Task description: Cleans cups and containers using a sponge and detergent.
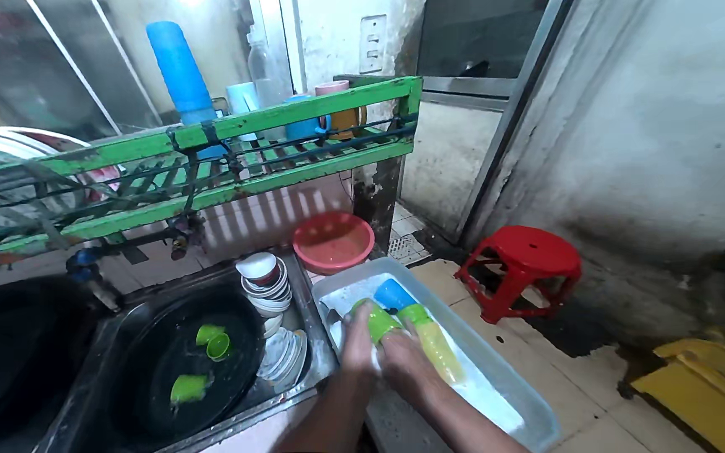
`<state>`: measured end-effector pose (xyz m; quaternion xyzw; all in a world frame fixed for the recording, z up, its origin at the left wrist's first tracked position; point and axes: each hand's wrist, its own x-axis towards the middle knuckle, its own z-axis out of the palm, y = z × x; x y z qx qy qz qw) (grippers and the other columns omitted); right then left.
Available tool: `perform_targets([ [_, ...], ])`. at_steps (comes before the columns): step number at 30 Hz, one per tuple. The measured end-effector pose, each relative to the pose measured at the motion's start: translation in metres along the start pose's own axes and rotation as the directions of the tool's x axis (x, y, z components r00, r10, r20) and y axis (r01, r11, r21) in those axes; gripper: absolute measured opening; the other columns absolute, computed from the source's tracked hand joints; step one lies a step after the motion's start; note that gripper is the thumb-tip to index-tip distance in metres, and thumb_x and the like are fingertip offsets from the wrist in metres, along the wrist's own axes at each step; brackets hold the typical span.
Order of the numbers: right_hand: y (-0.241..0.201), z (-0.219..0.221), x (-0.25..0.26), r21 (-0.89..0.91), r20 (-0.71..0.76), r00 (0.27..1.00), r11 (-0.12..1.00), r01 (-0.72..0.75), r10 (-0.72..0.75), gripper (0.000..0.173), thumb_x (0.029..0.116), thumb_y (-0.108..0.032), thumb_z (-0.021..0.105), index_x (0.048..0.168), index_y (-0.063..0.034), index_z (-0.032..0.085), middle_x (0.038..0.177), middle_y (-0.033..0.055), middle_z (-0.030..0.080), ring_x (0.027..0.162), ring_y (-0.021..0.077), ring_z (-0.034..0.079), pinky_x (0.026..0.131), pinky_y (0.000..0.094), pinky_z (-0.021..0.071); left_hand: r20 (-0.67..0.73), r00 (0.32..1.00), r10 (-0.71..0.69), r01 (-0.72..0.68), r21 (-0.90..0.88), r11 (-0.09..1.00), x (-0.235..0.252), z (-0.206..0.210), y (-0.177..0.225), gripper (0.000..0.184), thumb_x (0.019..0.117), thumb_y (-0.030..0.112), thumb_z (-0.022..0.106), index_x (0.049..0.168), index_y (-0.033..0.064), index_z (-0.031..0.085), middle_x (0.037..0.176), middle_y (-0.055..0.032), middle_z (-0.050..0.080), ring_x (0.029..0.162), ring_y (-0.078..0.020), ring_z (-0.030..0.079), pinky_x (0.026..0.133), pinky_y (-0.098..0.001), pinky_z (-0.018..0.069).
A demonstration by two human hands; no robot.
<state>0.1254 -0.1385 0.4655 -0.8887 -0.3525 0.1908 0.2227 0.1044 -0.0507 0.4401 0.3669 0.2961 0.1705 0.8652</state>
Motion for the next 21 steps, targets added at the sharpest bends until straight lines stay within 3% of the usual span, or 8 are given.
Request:
perform_targets([
  [2,0.017,0.012,0.006,-0.238,-0.047,0.991,0.965,0.113,-0.127,0.046,0.1022,-0.022,0.049,0.142,-0.0004,0.056,0.139,0.0192,0.063,0.139,0.0338,0.051,0.125,0.0626,0.0122,-0.171,0.985,-0.007,0.021,0.079,0.997,-0.003,0.007,-0.006,0.051,0.1026,0.022,0.063,0.143,0.0001,0.041,0.114,-0.0235,0.064,0.096,-0.0295,0.067,0.082,-0.0449,0.0588],
  [4,0.02,0.011,0.011,-0.039,-0.012,0.999,0.998,0.042,-0.042,0.042,0.1032,-0.016,0.05,0.141,0.0022,0.056,0.139,0.0209,0.062,0.138,0.0309,0.053,0.126,0.0511,0.0211,-0.213,0.977,-0.029,0.053,0.107,0.993,-0.005,0.009,-0.009,0.063,0.1021,0.025,0.065,0.151,0.0028,0.033,0.125,-0.0256,0.061,0.106,-0.0325,0.066,0.088,-0.0477,0.0572],
  [7,0.009,-0.006,0.006,0.587,0.098,0.974,0.779,-0.222,0.204,0.029,0.1041,-0.012,0.052,0.125,0.0058,0.061,0.118,0.0207,0.065,0.109,0.0244,0.061,0.098,0.0433,0.0482,-0.116,0.99,-0.076,0.076,-0.005,0.997,-0.003,0.003,-0.01,0.047,0.1048,0.025,0.058,0.143,0.0031,0.043,0.112,-0.021,0.066,0.095,-0.0287,0.069,0.081,-0.0462,0.0593],
  [11,0.019,-0.027,-0.006,0.573,0.192,0.977,0.798,-0.187,0.091,0.046,0.0995,-0.004,0.054,0.145,-0.0108,0.057,0.144,0.0155,0.058,0.128,0.0263,0.058,0.107,0.0462,0.0467,-0.076,0.995,-0.072,0.069,-0.042,0.997,0.017,-0.009,0.012,0.046,0.1042,0.024,0.058,0.143,0.0056,0.041,0.11,-0.0204,0.064,0.094,-0.0301,0.067,0.079,-0.0478,0.0587],
  [14,0.028,-0.042,-0.025,0.61,0.085,0.984,0.773,-0.174,0.154,0.049,0.0975,-0.006,0.056,0.146,-0.0167,0.057,0.142,0.0136,0.059,0.121,0.025,0.063,0.1,0.0465,0.0519,-0.053,0.996,0.075,-0.057,0.278,0.959,0.024,-0.021,0.033,0.07,0.0958,0.021,0.072,0.153,0.0118,0.033,0.114,-0.0223,0.063,0.089,-0.0301,0.067,0.071,-0.044,0.0577],
  [16,0.033,-0.043,-0.034,0.624,-0.088,0.987,0.78,-0.049,0.132,0.06,0.0934,-0.019,0.06,0.152,-0.0144,0.048,0.154,0.0139,0.047,0.136,0.0248,0.052,0.109,0.0455,0.0465,0.08,0.987,0.142,-0.162,0.586,0.794,0.015,-0.022,0.039,0.083,0.0872,0.016,0.08,0.153,0.0043,0.031,0.123,-0.0242,0.063,0.102,-0.0304,0.069,0.086,-0.0461,0.0598],
  [18,0.033,-0.036,-0.029,0.484,-0.237,0.971,0.867,0.115,0.004,0.07,0.0932,-0.042,0.06,0.154,-0.0098,0.046,0.161,0.0174,0.038,0.148,0.0316,0.038,0.118,0.0497,0.036,0.255,0.956,0.146,-0.294,0.845,0.446,-0.003,-0.011,0.026,0.076,0.0822,0.018,0.08,0.146,-0.0023,0.044,0.129,-0.0221,0.064,0.116,-0.0284,0.065,0.101,-0.0459,0.0543],
  [21,0.039,-0.031,-0.001,0.412,-0.263,0.964,0.909,0.067,0.048,0.05,0.1016,-0.042,0.053,0.142,-0.0138,0.06,0.145,0.0156,0.057,0.138,0.0329,0.05,0.115,0.0548,0.0395,0.43,0.9,0.072,-0.43,0.903,-0.017,-0.038,0.007,0.005,0.074,0.0854,0.034,0.074,0.144,-0.0022,0.05,0.141,-0.0197,0.058,0.132,-0.0293,0.056,0.112,-0.0459,0.0452],
])
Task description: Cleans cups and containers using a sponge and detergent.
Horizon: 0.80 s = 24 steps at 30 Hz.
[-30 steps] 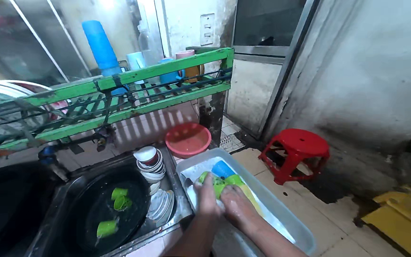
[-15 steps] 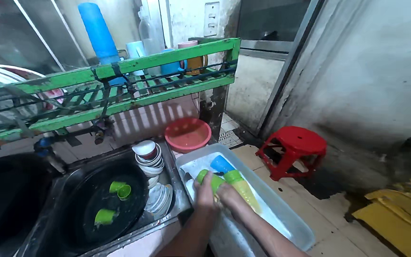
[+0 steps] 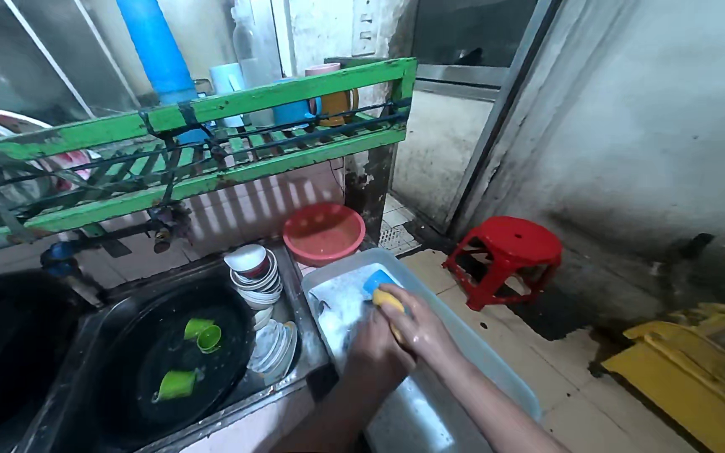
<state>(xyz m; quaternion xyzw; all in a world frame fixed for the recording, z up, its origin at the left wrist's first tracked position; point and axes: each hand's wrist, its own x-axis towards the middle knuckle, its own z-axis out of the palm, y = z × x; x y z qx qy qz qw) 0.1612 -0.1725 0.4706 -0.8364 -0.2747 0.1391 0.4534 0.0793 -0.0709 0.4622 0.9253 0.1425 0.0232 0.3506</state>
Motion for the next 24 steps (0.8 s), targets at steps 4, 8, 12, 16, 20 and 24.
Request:
perform_targets([
  [4,0.006,0.01,0.0,0.02,-0.083,0.996,0.999,0.039,-0.037,0.042,0.103,-0.021,0.049,0.143,-0.0115,0.059,0.141,0.0156,0.061,0.133,0.0308,0.056,0.112,0.054,0.0431,0.032,0.999,-0.032,0.027,0.135,0.99,0.003,-0.011,0.004,0.069,0.0875,0.031,0.07,0.148,0.0037,0.05,0.145,-0.0171,0.056,0.135,-0.0311,0.054,0.109,-0.0505,0.0455],
  [8,0.014,0.026,-0.03,-0.1,-0.128,0.888,0.897,0.431,-0.441,0.044,0.0919,-0.01,0.049,0.131,-0.0088,0.07,0.139,0.0128,0.064,0.131,0.0295,0.06,0.107,0.05,0.0503,-0.103,0.98,-0.168,0.161,-0.073,0.984,0.017,-0.043,-0.03,0.069,0.0844,0.026,0.08,0.146,0.0121,0.052,0.138,-0.0162,0.06,0.123,-0.0326,0.061,0.102,-0.0538,0.0506],
  [12,0.013,0.003,-0.058,-0.251,0.353,0.922,0.933,0.257,-0.159,0.04,0.1051,-0.014,0.046,0.141,-0.0092,0.062,0.139,0.0174,0.063,0.128,0.0372,0.061,0.108,0.0582,0.0466,-0.393,0.9,-0.185,0.161,-0.096,0.982,0.003,-0.089,-0.101,0.062,0.0909,0.036,0.077,0.144,0.013,0.056,0.139,-0.0142,0.06,0.121,-0.0296,0.063,0.101,-0.0543,0.0528],
  [16,0.025,-0.013,-0.055,-0.345,0.516,0.85,0.934,0.092,0.106,0.047,0.1102,-0.038,0.041,0.142,-0.0083,0.059,0.151,0.0157,0.053,0.143,0.0321,0.047,0.12,0.0508,0.0352,-0.456,0.819,-0.35,0.445,0.118,0.888,-0.037,-0.126,-0.199,0.04,0.0939,0.031,0.073,0.126,0.0088,0.07,0.143,-0.0204,0.056,0.13,-0.0393,0.056,0.106,-0.0594,0.0476],
  [20,0.037,-0.032,-0.03,-0.5,0.249,0.906,0.847,-0.183,0.343,0.069,0.1014,-0.028,0.063,0.157,0.0,0.033,0.155,0.0264,0.042,0.142,0.0405,0.045,0.117,0.0534,0.0373,-0.475,0.737,-0.481,0.603,0.142,0.785,-0.074,-0.135,-0.246,0.034,0.1057,0.025,0.055,0.121,0.0004,0.073,0.148,-0.0259,0.052,0.138,-0.0457,0.047,0.115,-0.0606,0.0368],
  [24,0.05,-0.013,0.005,-0.518,0.215,0.814,0.769,-0.374,0.54,0.098,0.0936,-0.026,0.071,0.163,-0.0017,0.006,0.155,0.0318,0.037,0.137,0.0461,0.048,0.11,0.0595,0.0427,-0.494,0.779,-0.386,0.443,-0.002,0.897,-0.049,-0.136,-0.205,0.031,0.1053,0.019,0.057,0.119,-0.004,0.072,0.147,-0.0273,0.053,0.142,-0.0411,0.046,0.118,-0.0532,0.0351],
])
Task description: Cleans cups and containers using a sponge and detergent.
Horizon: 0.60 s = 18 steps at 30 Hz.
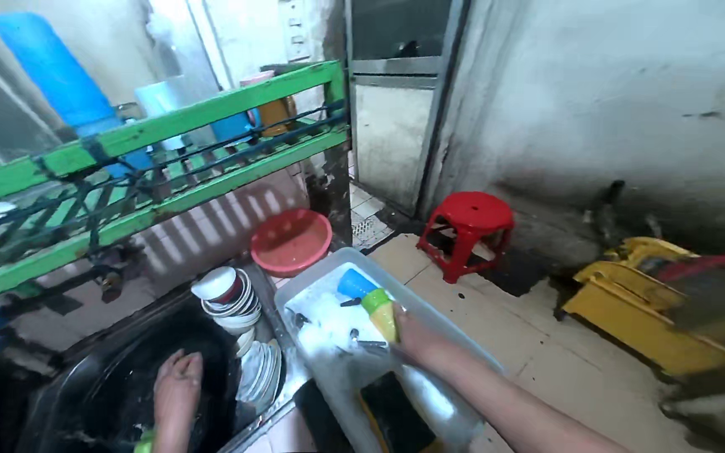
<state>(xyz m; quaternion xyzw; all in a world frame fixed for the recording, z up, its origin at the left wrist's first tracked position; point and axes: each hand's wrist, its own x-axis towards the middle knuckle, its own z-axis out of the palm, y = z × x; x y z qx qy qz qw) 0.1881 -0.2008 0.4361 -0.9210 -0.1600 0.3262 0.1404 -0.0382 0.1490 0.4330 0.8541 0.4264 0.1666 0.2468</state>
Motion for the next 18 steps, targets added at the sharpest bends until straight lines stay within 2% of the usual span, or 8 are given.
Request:
perform_targets([
  [4,0.003,0.013,0.027,0.087,-0.062,0.997,0.995,0.053,-0.048,0.112,0.0839,-0.027,0.08,0.164,-0.0055,0.005,0.153,0.0307,0.039,0.139,0.0457,0.045,0.112,0.059,0.0405,0.099,0.961,0.257,-0.223,-0.271,0.936,-0.016,0.02,0.098,0.031,0.1034,0.017,0.058,0.123,-0.0032,0.069,0.144,-0.0244,0.056,0.139,-0.0338,0.051,0.115,-0.0468,0.0407],
  [6,0.008,0.011,0.028,0.156,-0.029,0.998,0.986,0.053,-0.049,0.114,0.082,-0.029,0.082,0.164,-0.007,0.007,0.151,0.0317,0.042,0.135,0.0475,0.048,0.109,0.0627,0.0424,0.271,0.899,0.343,-0.201,-0.439,0.876,-0.034,0.036,0.144,0.031,0.1022,0.017,0.059,0.127,-0.0009,0.067,0.143,-0.0194,0.058,0.135,-0.0269,0.054,0.113,-0.0423,0.0444],
  [9,0.019,-0.003,0.007,0.319,0.056,0.998,0.948,0.016,-0.035,0.102,0.0871,-0.033,0.079,0.163,-0.007,0.015,0.146,0.0306,0.05,0.132,0.0455,0.053,0.108,0.0629,0.0426,0.552,0.746,0.373,-0.031,-0.531,0.847,-0.058,0.06,0.192,0.038,0.1026,0.019,0.059,0.137,0.0028,0.061,0.14,-0.0143,0.061,0.128,-0.0214,0.059,0.109,-0.04,0.0476],
  [11,0.026,-0.015,-0.021,0.353,0.095,0.995,0.936,0.002,-0.037,0.094,0.0925,-0.037,0.073,0.163,-0.0091,0.018,0.147,0.0293,0.05,0.133,0.0452,0.052,0.109,0.063,0.0412,0.699,0.656,0.285,0.186,-0.515,0.836,-0.069,0.08,0.206,0.048,0.1037,0.02,0.059,0.147,0.0019,0.05,0.146,-0.0183,0.055,0.127,-0.0259,0.059,0.105,-0.0428,0.0496],
  [13,0.03,-0.028,-0.046,0.314,0.098,0.994,0.949,0.024,-0.058,0.091,0.0954,-0.04,0.07,0.164,-0.0112,0.019,0.147,0.0283,0.05,0.133,0.0447,0.052,0.109,0.0628,0.04,0.782,0.592,0.197,0.391,-0.492,0.778,-0.081,0.096,0.214,0.058,0.1068,0.021,0.054,0.157,0.0023,0.032,0.151,-0.0225,0.047,0.129,-0.0317,0.057,0.102,-0.0462,0.0515],
  [15,0.03,-0.037,-0.061,0.279,0.073,0.993,0.958,0.067,-0.091,0.089,0.0957,-0.038,0.07,0.164,-0.0118,0.02,0.149,0.0268,0.05,0.136,0.0431,0.05,0.112,0.0618,0.038,0.818,0.556,0.147,0.529,-0.485,0.696,-0.094,0.105,0.223,0.064,0.1095,0.026,0.048,0.162,0.0043,0.018,0.156,-0.0249,0.039,0.131,-0.0359,0.054,0.1,-0.0492,0.052],
  [16,0.028,-0.038,-0.068,0.262,0.051,0.992,0.96,0.099,-0.116,0.088,0.0957,-0.037,0.071,0.164,-0.0127,0.02,0.148,0.0258,0.05,0.136,0.0421,0.051,0.113,0.0611,0.0386,0.823,0.551,0.137,0.581,-0.496,0.645,-0.098,0.111,0.226,0.066,0.1103,0.031,0.046,0.162,0.0055,0.014,0.156,-0.0247,0.038,0.131,-0.0368,0.055,0.1,-0.0507,0.0533],
  [18,0.025,-0.032,-0.08,0.277,-0.036,0.973,0.933,0.23,-0.229,0.087,0.0944,-0.032,0.072,0.163,-0.0107,0.023,0.147,0.026,0.051,0.135,0.041,0.052,0.113,0.0589,0.0405,0.804,0.584,0.113,0.65,-0.546,0.528,-0.104,0.122,0.231,0.072,0.1097,0.036,0.047,0.163,0.0089,0.008,0.15,-0.0248,0.046,0.126,-0.0366,0.059,0.096,-0.0522,0.056],
])
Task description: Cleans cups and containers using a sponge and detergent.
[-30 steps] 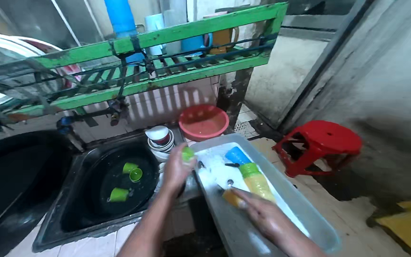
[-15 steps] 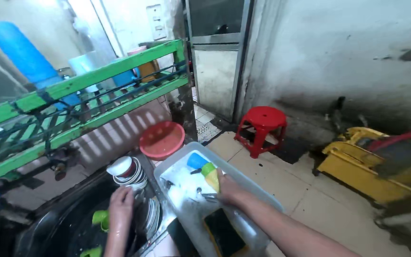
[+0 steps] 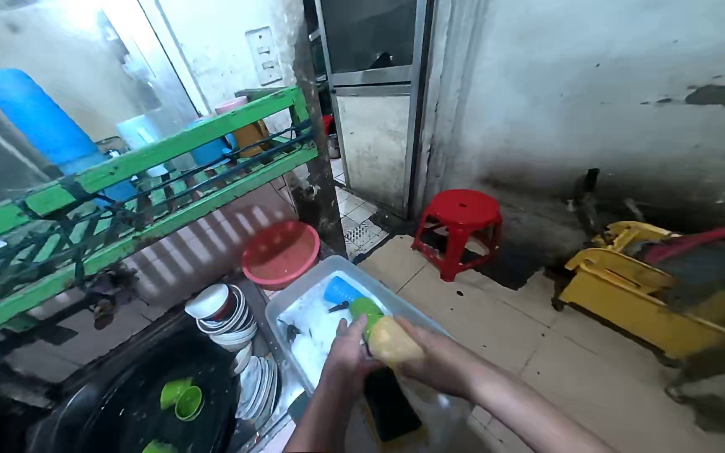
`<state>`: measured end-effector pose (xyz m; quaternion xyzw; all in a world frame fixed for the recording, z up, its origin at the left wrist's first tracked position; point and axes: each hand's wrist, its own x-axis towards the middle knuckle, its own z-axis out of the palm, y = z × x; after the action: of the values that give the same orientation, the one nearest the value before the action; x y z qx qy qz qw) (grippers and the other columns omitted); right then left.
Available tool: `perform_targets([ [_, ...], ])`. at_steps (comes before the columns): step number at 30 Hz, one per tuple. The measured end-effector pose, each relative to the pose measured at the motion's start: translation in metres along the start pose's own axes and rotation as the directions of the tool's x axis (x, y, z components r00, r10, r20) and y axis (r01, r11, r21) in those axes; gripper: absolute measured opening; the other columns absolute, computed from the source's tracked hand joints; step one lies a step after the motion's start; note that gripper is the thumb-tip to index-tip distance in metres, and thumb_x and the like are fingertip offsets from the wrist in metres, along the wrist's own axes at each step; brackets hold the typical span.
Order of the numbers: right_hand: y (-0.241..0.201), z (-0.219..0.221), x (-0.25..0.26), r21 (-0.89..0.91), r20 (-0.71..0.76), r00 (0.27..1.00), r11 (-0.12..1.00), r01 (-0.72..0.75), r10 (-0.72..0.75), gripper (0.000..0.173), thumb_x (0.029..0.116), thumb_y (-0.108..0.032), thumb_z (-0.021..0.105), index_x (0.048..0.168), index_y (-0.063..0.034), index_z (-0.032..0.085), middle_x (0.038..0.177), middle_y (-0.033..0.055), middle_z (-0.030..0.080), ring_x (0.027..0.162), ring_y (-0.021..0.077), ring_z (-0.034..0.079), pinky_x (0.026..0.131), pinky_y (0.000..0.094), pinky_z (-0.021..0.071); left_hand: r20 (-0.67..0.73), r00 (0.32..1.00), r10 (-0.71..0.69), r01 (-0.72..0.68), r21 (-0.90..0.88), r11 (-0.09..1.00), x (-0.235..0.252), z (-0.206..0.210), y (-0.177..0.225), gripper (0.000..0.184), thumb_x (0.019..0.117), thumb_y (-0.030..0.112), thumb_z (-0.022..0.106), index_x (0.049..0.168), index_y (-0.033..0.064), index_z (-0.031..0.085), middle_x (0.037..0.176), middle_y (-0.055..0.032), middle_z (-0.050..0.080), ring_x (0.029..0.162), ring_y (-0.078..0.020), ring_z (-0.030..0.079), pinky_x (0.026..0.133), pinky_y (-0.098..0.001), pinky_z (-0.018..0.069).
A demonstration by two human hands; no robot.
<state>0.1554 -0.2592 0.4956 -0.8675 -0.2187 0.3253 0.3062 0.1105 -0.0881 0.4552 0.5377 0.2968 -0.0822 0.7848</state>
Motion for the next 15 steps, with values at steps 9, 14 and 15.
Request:
perform_targets([
  [9,0.014,0.007,-0.012,-0.328,0.011,0.99,0.935,0.133,-0.137,0.082,0.0895,-0.025,0.074,0.161,-0.0332,0.033,0.147,0.0192,0.053,0.132,0.043,0.053,0.104,0.0634,0.0459,-0.178,0.969,0.169,-0.115,0.278,0.954,0.011,-0.029,0.016,0.06,0.0987,-0.003,0.049,0.157,0.0031,0.033,0.142,-0.0236,0.049,0.099,-0.0268,0.064,0.076,-0.0389,0.0574],
  [14,0.033,0.018,-0.011,-0.437,0.008,0.993,0.892,0.112,-0.121,0.061,0.0944,-0.028,0.071,0.152,-0.0276,0.051,0.151,0.0168,0.051,0.136,0.0463,0.047,0.109,0.0664,0.0374,0.261,0.945,0.198,-0.325,0.821,0.47,0.019,-0.014,0.031,0.041,0.0992,0.001,0.052,0.14,0.0004,0.058,0.152,-0.0188,0.05,0.141,-0.0279,0.048,0.117,-0.0437,0.0404],
  [15,0.035,0.025,-0.009,-0.429,0.018,0.993,0.896,0.116,-0.12,0.054,0.0973,-0.038,0.067,0.148,-0.0231,0.056,0.151,0.0153,0.052,0.136,0.0446,0.048,0.109,0.0662,0.0367,0.408,0.903,0.13,-0.428,0.85,0.306,0.025,-0.004,0.028,0.039,0.0975,-0.001,0.053,0.135,0.0009,0.063,0.15,-0.0178,0.053,0.142,-0.0285,0.047,0.118,-0.0449,0.0386],
])
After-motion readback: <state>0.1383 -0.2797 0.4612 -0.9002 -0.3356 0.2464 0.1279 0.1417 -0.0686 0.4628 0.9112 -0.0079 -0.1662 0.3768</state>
